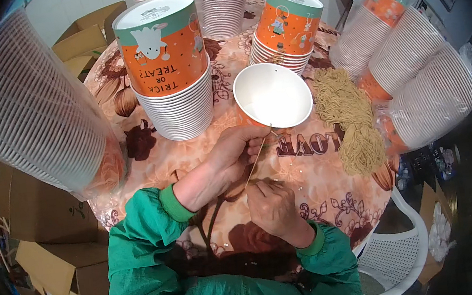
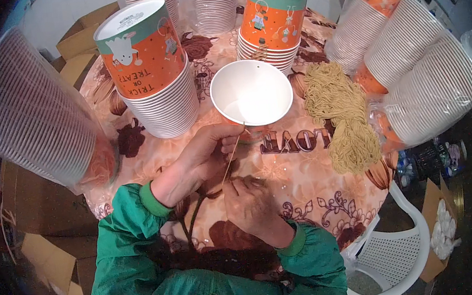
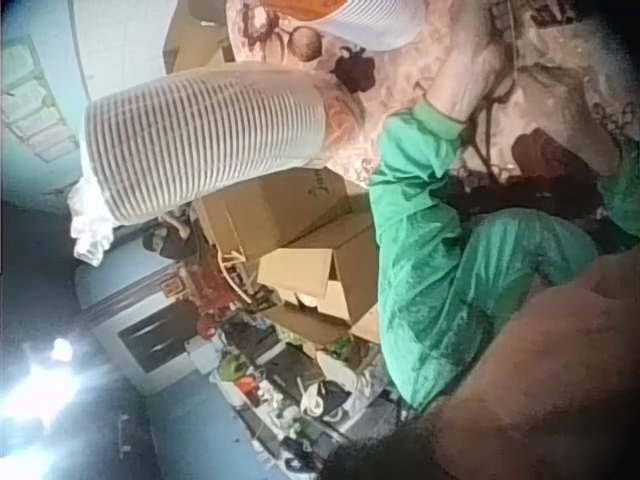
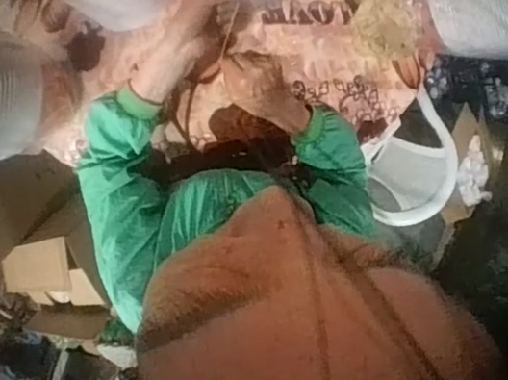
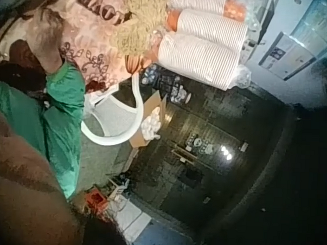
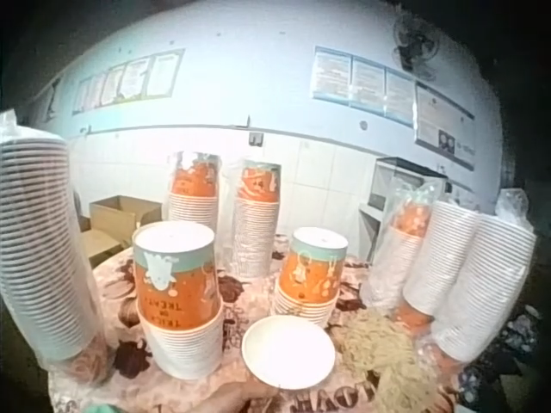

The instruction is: Tying string handles onto paper buckets.

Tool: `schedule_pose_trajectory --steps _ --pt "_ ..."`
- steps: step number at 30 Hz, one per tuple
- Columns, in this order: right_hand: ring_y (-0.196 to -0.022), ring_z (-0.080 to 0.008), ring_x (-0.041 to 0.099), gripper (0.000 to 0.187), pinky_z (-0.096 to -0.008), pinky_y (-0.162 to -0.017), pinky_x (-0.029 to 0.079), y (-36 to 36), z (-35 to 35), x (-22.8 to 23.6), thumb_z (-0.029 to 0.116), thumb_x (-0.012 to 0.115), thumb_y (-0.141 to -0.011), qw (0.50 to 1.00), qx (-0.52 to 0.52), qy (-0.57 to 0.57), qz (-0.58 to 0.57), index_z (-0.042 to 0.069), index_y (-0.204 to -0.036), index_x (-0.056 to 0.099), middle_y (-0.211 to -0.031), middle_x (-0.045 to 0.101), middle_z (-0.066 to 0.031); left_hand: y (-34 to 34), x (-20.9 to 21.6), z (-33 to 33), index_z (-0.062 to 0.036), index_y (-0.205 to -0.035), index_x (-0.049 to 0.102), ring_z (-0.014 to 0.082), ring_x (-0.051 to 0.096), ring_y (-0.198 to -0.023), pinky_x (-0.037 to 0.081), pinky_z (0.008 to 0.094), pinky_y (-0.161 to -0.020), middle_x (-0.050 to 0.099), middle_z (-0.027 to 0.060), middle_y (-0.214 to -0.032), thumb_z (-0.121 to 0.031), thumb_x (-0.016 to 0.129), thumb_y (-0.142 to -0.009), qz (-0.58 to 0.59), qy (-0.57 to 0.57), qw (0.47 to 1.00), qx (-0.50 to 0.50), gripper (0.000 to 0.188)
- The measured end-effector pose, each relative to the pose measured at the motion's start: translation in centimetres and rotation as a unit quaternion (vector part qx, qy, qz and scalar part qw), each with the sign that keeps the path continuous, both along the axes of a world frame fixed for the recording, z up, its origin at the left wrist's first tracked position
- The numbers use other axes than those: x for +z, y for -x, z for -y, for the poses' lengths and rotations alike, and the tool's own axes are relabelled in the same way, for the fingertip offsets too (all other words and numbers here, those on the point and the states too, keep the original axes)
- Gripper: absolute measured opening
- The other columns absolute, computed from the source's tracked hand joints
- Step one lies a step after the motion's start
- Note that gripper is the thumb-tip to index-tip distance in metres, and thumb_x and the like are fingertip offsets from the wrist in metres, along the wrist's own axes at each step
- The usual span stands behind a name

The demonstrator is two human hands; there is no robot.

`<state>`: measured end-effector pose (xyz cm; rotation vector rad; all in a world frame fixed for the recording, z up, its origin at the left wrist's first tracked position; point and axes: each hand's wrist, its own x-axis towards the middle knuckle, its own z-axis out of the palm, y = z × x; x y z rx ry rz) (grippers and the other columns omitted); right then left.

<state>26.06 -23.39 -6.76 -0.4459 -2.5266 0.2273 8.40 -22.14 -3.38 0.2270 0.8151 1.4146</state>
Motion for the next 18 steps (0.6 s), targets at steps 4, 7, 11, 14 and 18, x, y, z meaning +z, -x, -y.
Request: schedule_pose_trajectory --steps 4,7,11,14,18 --pt "-0.073 -0.0309 0.070 0.010 -0.0410 -0.066 0.055 0.1 0.0 0.0 0.004 0.065 -0.080 1.000 -0.003 0.002 0.012 0.000 -0.089 0.063 -0.083 0.069 -0.0143 0.1 -0.8 -0.2 0.0005 -0.095 0.067 0.0042 0.043 -0.062 0.032 0.0202 -0.054 0.059 -0.0029 -0.077 -0.008 0.070 -0.092 -0.015 -0.025 1.000 0.010 0.010" --pt "-0.074 -0.0315 0.070 0.009 -0.0411 -0.066 0.055 0.1 -0.1 -0.1 0.005 0.067 -0.083 1.000 -0.007 0.024 0.006 0.000 -0.090 0.063 -0.084 0.069 -0.0144 -0.2 -0.4 0.1 0.0002 -0.094 0.067 0.0053 0.046 -0.062 0.034 0.0199 -0.055 0.059 -0.0034 -0.076 -0.010 0.069 -0.094 -0.082 -0.047 0.995 0.009 0.010" --pt "-0.073 -0.0333 0.069 0.009 -0.0403 -0.067 0.055 0.3 0.1 0.4 0.004 0.071 -0.087 0.992 0.017 0.109 -0.059 0.000 -0.092 0.064 -0.083 0.069 -0.0138 0.0 -1.2 1.7 -0.0004 -0.094 0.067 0.0076 0.053 -0.065 0.042 0.0232 -0.057 0.061 -0.0022 -0.076 -0.014 0.068 -0.096 -0.231 -0.070 0.970 0.034 0.014" --pt "-0.073 -0.0293 0.069 0.007 -0.0360 -0.067 0.055 0.0 0.4 1.9 0.001 0.071 -0.088 0.963 0.076 0.251 -0.059 -0.001 -0.093 0.067 -0.085 0.070 -0.0138 0.8 -2.0 2.9 -0.0018 -0.097 0.067 0.0140 0.062 -0.068 0.049 0.0290 -0.061 0.065 0.0042 -0.079 -0.014 0.067 -0.095 -0.521 -0.125 0.841 0.078 0.013" --pt "-0.068 -0.0220 0.070 0.007 -0.0338 -0.061 0.053 -0.7 0.3 3.2 0.003 0.069 -0.092 0.924 0.138 0.346 -0.088 0.001 -0.098 0.070 -0.082 0.072 -0.0130 1.5 -2.1 4.2 -0.0055 -0.108 0.069 0.0308 0.068 -0.076 0.054 0.0376 -0.061 0.066 0.0122 -0.092 -0.011 0.069 -0.086 -0.724 -0.326 0.608 0.016 0.022"
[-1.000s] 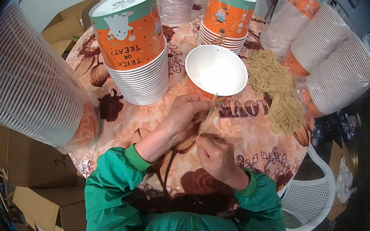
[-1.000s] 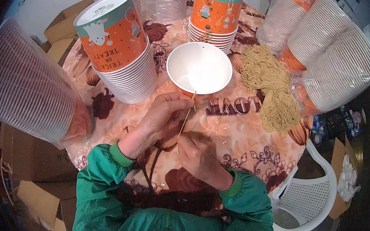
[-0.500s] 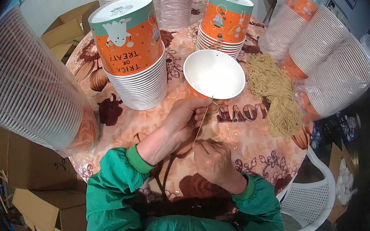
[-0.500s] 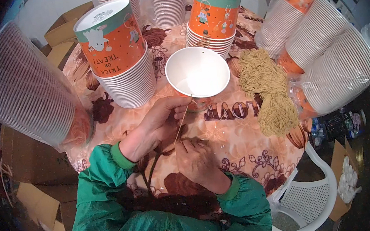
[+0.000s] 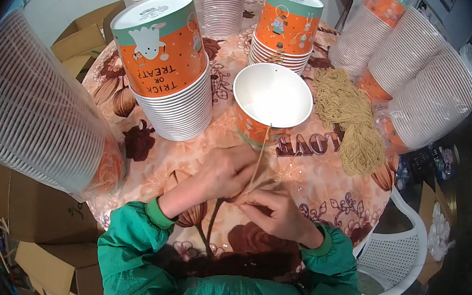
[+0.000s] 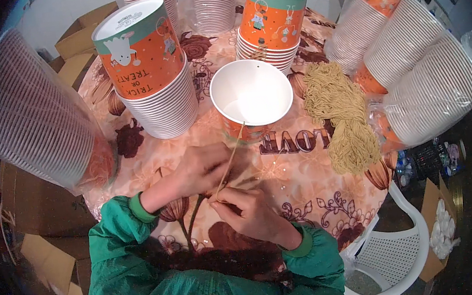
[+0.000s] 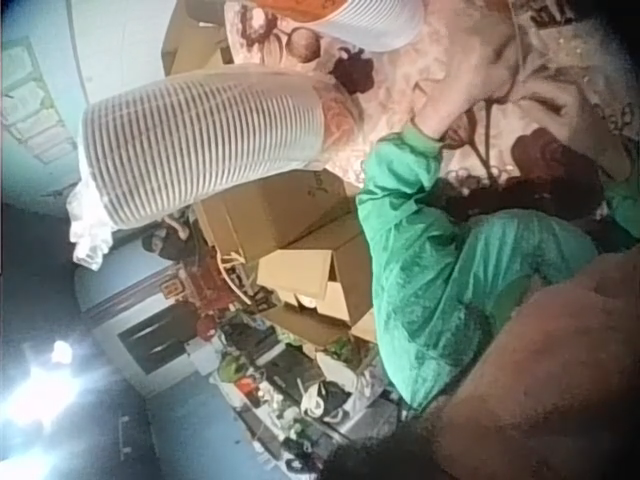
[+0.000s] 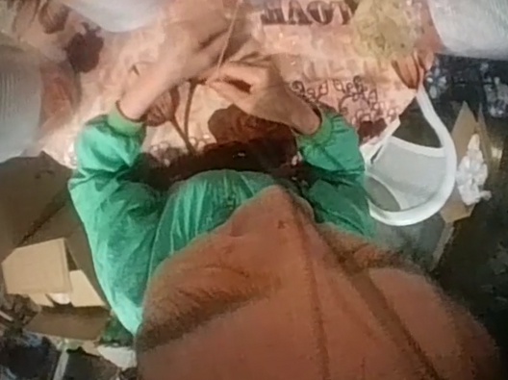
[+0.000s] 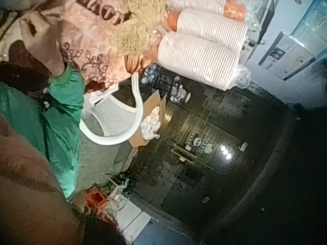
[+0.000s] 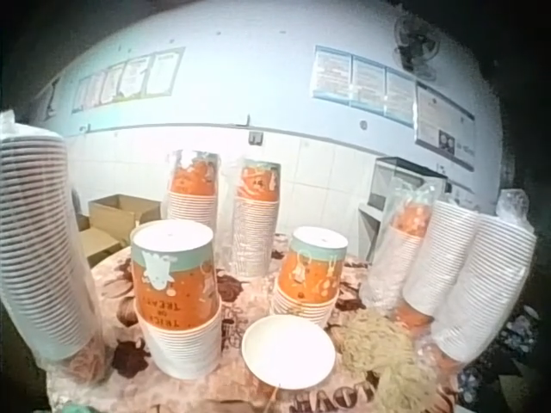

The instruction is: Tying string handles onto paper buckets.

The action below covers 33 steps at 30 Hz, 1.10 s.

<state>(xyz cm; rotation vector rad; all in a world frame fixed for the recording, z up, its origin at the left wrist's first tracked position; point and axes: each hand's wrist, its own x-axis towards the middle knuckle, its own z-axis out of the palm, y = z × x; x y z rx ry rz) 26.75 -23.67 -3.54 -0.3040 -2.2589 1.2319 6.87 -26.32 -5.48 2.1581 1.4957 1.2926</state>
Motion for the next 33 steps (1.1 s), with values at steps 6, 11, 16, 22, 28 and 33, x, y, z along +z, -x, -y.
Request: schedule_pose_trajectory --steps 6,11,16,22,28,33 --pt "-0.063 -0.0060 0.057 0.013 -0.0230 -0.056 0.044 -1.9 -1.2 3.0 0.003 0.064 -0.095 0.996 -0.019 0.063 -0.063 -0.004 -0.100 0.073 -0.075 0.066 -0.0032 -2.1 1.7 -0.7 -0.0036 -0.143 0.053 0.0296 0.072 -0.096 0.059 0.0373 -0.067 0.051 0.0152 -0.149 -0.021 0.065 -0.094 -0.121 -0.100 0.987 -0.036 0.054" --pt "-0.067 -0.0064 0.057 0.011 -0.0222 -0.061 0.045 -3.1 -1.8 2.6 0.002 0.063 -0.098 0.987 -0.093 0.127 -0.039 -0.002 -0.104 0.071 -0.076 0.062 -0.0005 -3.6 2.5 -2.2 -0.0007 -0.146 0.047 0.0331 0.071 -0.094 0.058 0.0364 -0.062 0.054 0.0178 -0.143 -0.014 0.068 -0.091 -0.123 -0.083 0.987 0.058 0.061" --pt "-0.068 -0.0042 0.055 0.015 -0.0195 -0.060 0.041 -3.4 -3.0 2.1 0.006 0.061 -0.102 0.972 -0.125 0.172 -0.094 -0.001 -0.110 0.071 -0.078 0.063 0.0011 -3.5 3.4 -3.1 -0.0001 -0.128 0.057 0.0311 0.067 -0.082 0.055 0.0400 -0.063 0.058 0.0134 -0.109 -0.009 0.068 -0.089 -0.054 -0.128 0.984 0.111 0.041" --pt "-0.061 -0.0023 0.048 0.017 -0.0186 -0.054 0.033 -3.1 -4.3 2.1 0.009 0.059 -0.104 0.938 -0.195 0.243 -0.151 -0.001 -0.111 0.069 -0.071 0.059 0.0019 -1.3 3.6 -3.6 -0.0030 -0.090 0.065 0.0262 0.062 -0.070 0.049 0.0351 -0.057 0.059 0.0106 -0.089 -0.014 0.078 -0.084 -0.035 -0.157 0.971 0.178 0.018" --pt "-0.056 -0.0016 0.042 0.016 -0.0191 -0.050 0.027 -3.2 -6.1 1.1 0.010 0.058 -0.105 0.917 -0.221 0.250 -0.219 -0.001 -0.110 0.069 -0.067 0.055 0.0014 0.8 4.6 -3.0 -0.0018 -0.073 0.062 0.0263 0.061 -0.066 0.047 0.0377 -0.055 0.059 0.0096 -0.080 -0.023 0.079 -0.084 0.039 -0.055 0.984 0.167 0.030" --pt "-0.063 -0.0027 0.047 0.017 -0.0187 -0.056 0.034 -3.1 -6.4 1.0 0.009 0.058 -0.105 0.917 -0.298 0.184 -0.192 -0.003 -0.111 0.070 -0.074 0.055 0.0025 2.9 5.3 -3.2 -0.0009 -0.073 0.060 0.0244 0.062 -0.064 0.047 0.0369 -0.055 0.062 0.0084 -0.081 -0.021 0.077 -0.086 -0.005 -0.024 0.993 0.116 0.029"
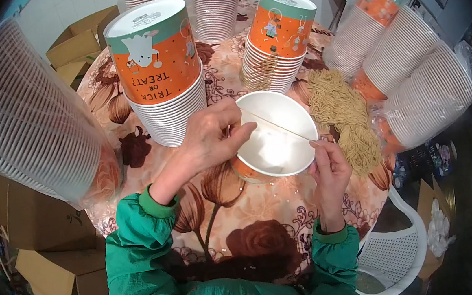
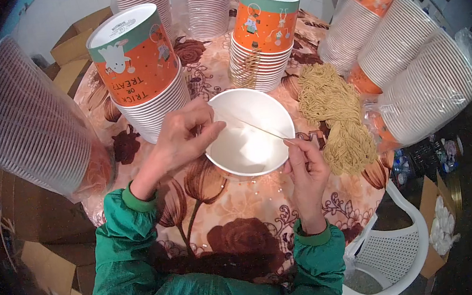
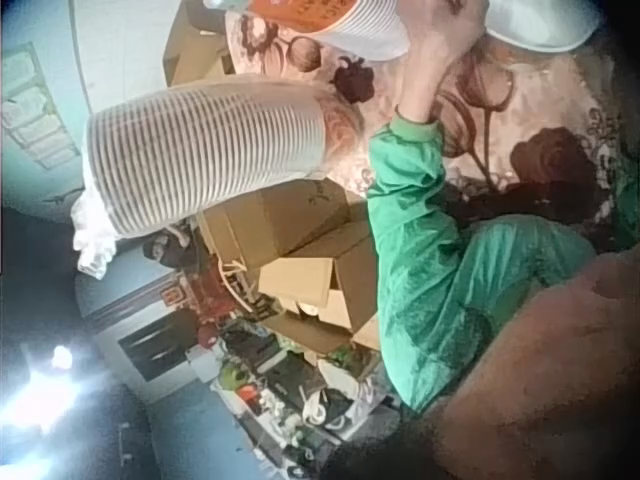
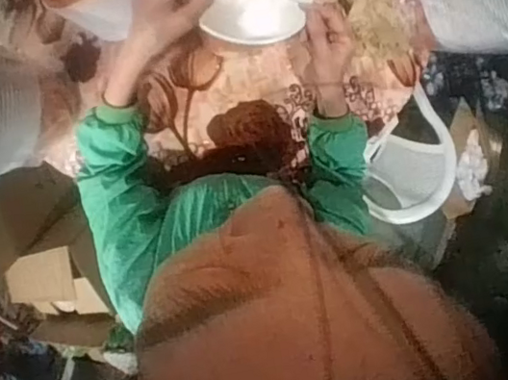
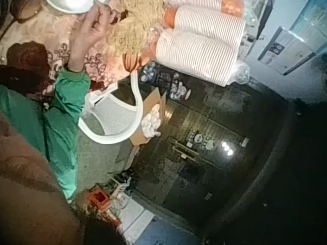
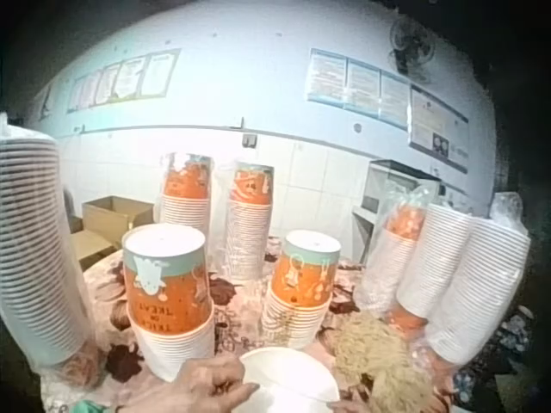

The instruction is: Tying string handles onto paper buckets.

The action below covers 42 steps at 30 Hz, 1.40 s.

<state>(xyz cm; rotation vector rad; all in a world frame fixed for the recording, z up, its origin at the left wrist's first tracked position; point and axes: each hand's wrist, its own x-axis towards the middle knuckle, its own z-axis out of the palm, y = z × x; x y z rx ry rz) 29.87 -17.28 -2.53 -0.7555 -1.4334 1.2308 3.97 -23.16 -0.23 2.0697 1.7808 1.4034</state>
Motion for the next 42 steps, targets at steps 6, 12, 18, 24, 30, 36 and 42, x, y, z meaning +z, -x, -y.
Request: schedule_pose_trajectory --steps 6,12,18,24,30,36,42 --pt "-0.067 -0.0027 0.048 0.017 -0.0187 -0.059 0.036 0.2 0.2 -1.0 0.009 0.060 -0.104 0.998 0.035 -0.026 0.043 -0.002 -0.109 0.071 -0.077 0.057 0.0030 -0.1 1.2 0.4 -0.0049 -0.085 0.063 0.0258 0.063 -0.077 0.051 0.0365 -0.058 0.064 0.0061 -0.094 -0.012 0.074 -0.085 -0.175 -0.163 0.963 0.125 0.013" --pt "-0.063 -0.0010 0.044 0.018 -0.0177 -0.056 0.032 0.2 0.5 -0.8 0.011 0.058 -0.105 0.999 0.037 0.016 0.016 -0.001 -0.108 0.071 -0.074 0.058 0.0028 -6.8 2.6 4.8 -0.0026 -0.096 0.063 0.0259 0.061 -0.060 0.048 0.0370 -0.048 0.057 0.0089 -0.088 -0.019 0.072 -0.088 -0.129 -0.049 0.990 -0.035 0.020" --pt "-0.059 -0.0010 0.042 0.019 -0.0178 -0.053 0.030 0.6 0.6 -1.0 0.011 0.057 -0.106 0.998 0.053 0.018 -0.020 -0.001 -0.107 0.071 -0.072 0.058 0.0027 -8.8 0.7 4.9 -0.0001 -0.102 0.058 0.0264 0.062 -0.058 0.046 0.0386 -0.045 0.054 0.0122 -0.090 -0.020 0.071 -0.088 -0.154 0.014 0.988 -0.021 0.027" --pt "-0.057 -0.0030 0.039 0.019 -0.0182 -0.053 0.027 0.5 0.9 -0.2 0.012 0.058 -0.105 0.996 0.048 0.063 -0.045 -0.002 -0.104 0.070 -0.070 0.056 0.0001 -6.5 1.0 3.7 -0.0016 -0.094 0.054 0.0314 0.063 -0.068 0.050 0.0416 -0.054 0.052 0.0147 -0.092 -0.019 0.074 -0.086 -0.152 -0.008 0.988 0.005 0.028" --pt "-0.059 -0.0023 0.041 0.020 -0.0179 -0.054 0.030 -0.1 0.3 -0.6 0.014 0.058 -0.105 0.987 0.073 0.060 -0.126 -0.002 -0.108 0.069 -0.074 0.058 0.0012 -3.2 1.2 2.3 -0.0018 -0.095 0.054 0.0338 0.062 -0.084 0.051 0.0440 -0.067 0.053 0.0138 -0.097 -0.022 0.078 -0.081 -0.096 0.039 0.995 -0.017 0.035" --pt "-0.058 -0.0022 0.041 0.021 -0.0176 -0.053 0.029 0.5 0.2 -1.4 0.014 0.057 -0.106 0.981 0.093 0.115 -0.124 -0.003 -0.110 0.069 -0.077 0.061 -0.0009 -0.9 0.7 1.4 -0.0047 -0.101 0.056 0.0326 0.064 -0.083 0.053 0.0412 -0.066 0.056 0.0107 -0.109 -0.013 0.076 -0.082 -0.130 0.017 0.991 -0.005 0.029" --pt "-0.057 -0.0025 0.041 0.020 -0.0174 -0.052 0.029 0.7 0.4 -1.6 0.012 0.057 -0.105 0.979 0.106 0.134 -0.113 -0.003 -0.109 0.069 -0.078 0.062 -0.0024 -1.9 1.2 2.0 -0.0042 -0.098 0.054 0.0323 0.060 -0.092 0.052 0.0431 -0.072 0.055 0.0110 -0.107 -0.015 0.077 -0.082 -0.131 0.011 0.991 0.004 0.030"
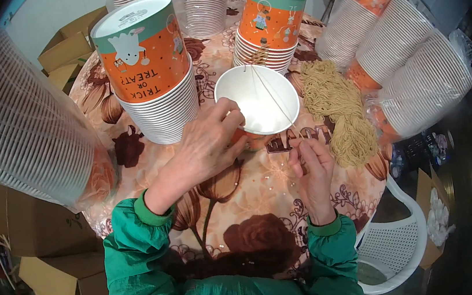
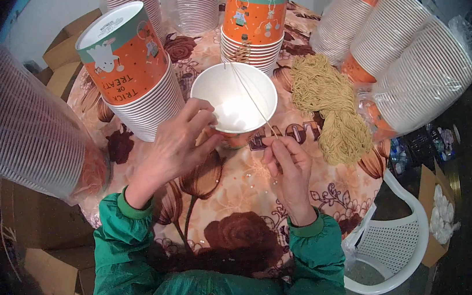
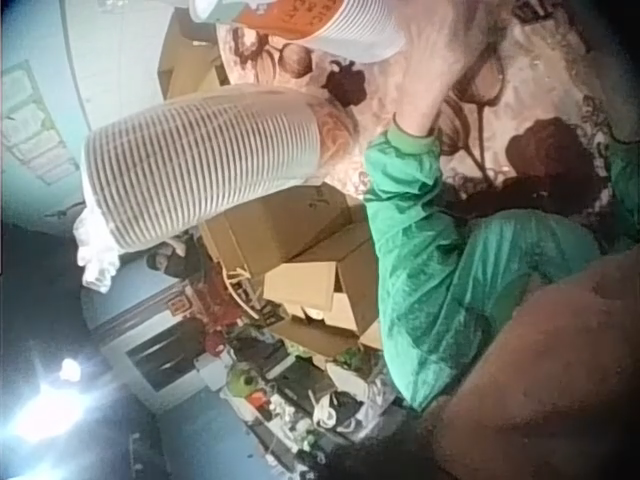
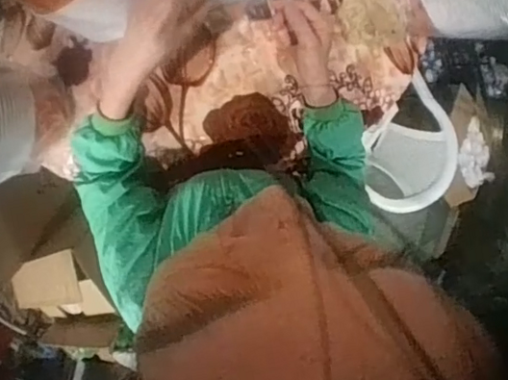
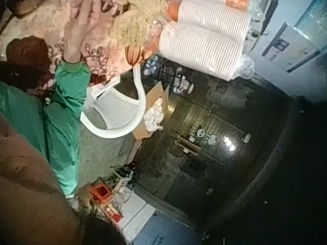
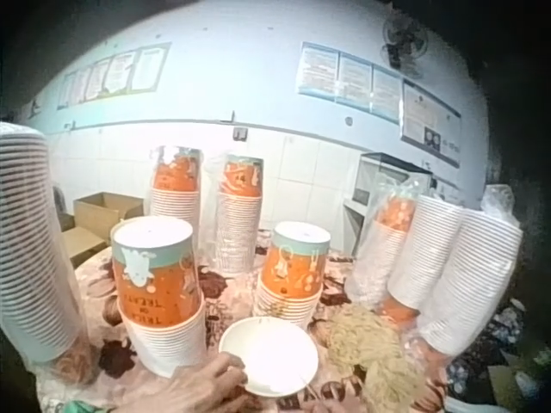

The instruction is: Tying string handles onto paper buckets.

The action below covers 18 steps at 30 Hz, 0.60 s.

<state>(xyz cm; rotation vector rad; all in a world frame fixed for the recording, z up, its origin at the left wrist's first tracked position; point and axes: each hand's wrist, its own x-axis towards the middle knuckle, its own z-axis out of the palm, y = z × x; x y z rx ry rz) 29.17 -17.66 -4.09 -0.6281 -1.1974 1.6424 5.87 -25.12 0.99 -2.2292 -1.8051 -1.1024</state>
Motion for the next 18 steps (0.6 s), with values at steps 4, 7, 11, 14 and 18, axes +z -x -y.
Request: schedule_pose_trajectory --steps 4,7,11,14,18 --pt "-0.057 -0.0026 0.041 0.019 -0.0179 -0.052 0.029 0.1 0.2 0.1 0.011 0.057 -0.105 1.000 0.004 0.013 -0.005 -0.003 -0.108 0.070 -0.077 0.062 -0.0029 0.1 -0.1 0.1 -0.0045 -0.103 0.059 0.0325 0.065 -0.083 0.053 0.0417 -0.066 0.060 0.0100 -0.109 -0.016 0.076 -0.086 -0.017 0.024 1.000 0.008 0.027" --pt "-0.056 -0.0030 0.040 0.019 -0.0182 -0.053 0.029 0.1 0.1 -0.2 0.011 0.056 -0.105 0.999 0.012 0.028 -0.016 -0.003 -0.108 0.070 -0.077 0.062 -0.0028 -0.2 -0.2 0.3 -0.0046 -0.107 0.060 0.0327 0.066 -0.085 0.054 0.0418 -0.066 0.062 0.0103 -0.106 -0.017 0.075 -0.087 -0.023 0.044 0.998 0.028 0.027" --pt "-0.057 -0.0037 0.041 0.020 -0.0184 -0.054 0.030 0.0 0.1 -0.2 0.011 0.056 -0.105 0.999 0.012 0.043 -0.003 -0.003 -0.107 0.069 -0.077 0.061 -0.0024 -1.8 -0.4 0.3 -0.0043 -0.110 0.061 0.0333 0.068 -0.084 0.054 0.0419 -0.066 0.064 0.0116 -0.103 -0.016 0.073 -0.088 0.028 0.017 0.999 0.019 0.027" --pt "-0.057 -0.0039 0.041 0.019 -0.0185 -0.053 0.029 0.3 0.2 -0.1 0.012 0.056 -0.105 0.999 0.026 0.045 -0.015 -0.003 -0.107 0.069 -0.077 0.061 -0.0024 -2.6 -1.2 0.1 -0.0049 -0.108 0.062 0.0361 0.067 -0.080 0.054 0.0431 -0.064 0.064 0.0122 -0.096 -0.015 0.073 -0.089 0.082 0.026 0.996 -0.007 0.025" --pt "-0.057 -0.0044 0.041 0.019 -0.0188 -0.053 0.029 0.0 0.2 0.0 0.012 0.057 -0.104 0.998 0.016 0.055 -0.013 -0.003 -0.107 0.069 -0.076 0.061 -0.0029 -2.0 -2.4 -0.9 -0.0048 -0.103 0.062 0.0374 0.065 -0.077 0.052 0.0446 -0.063 0.063 0.0133 -0.092 -0.010 0.070 -0.088 0.054 0.010 0.998 -0.017 0.017"
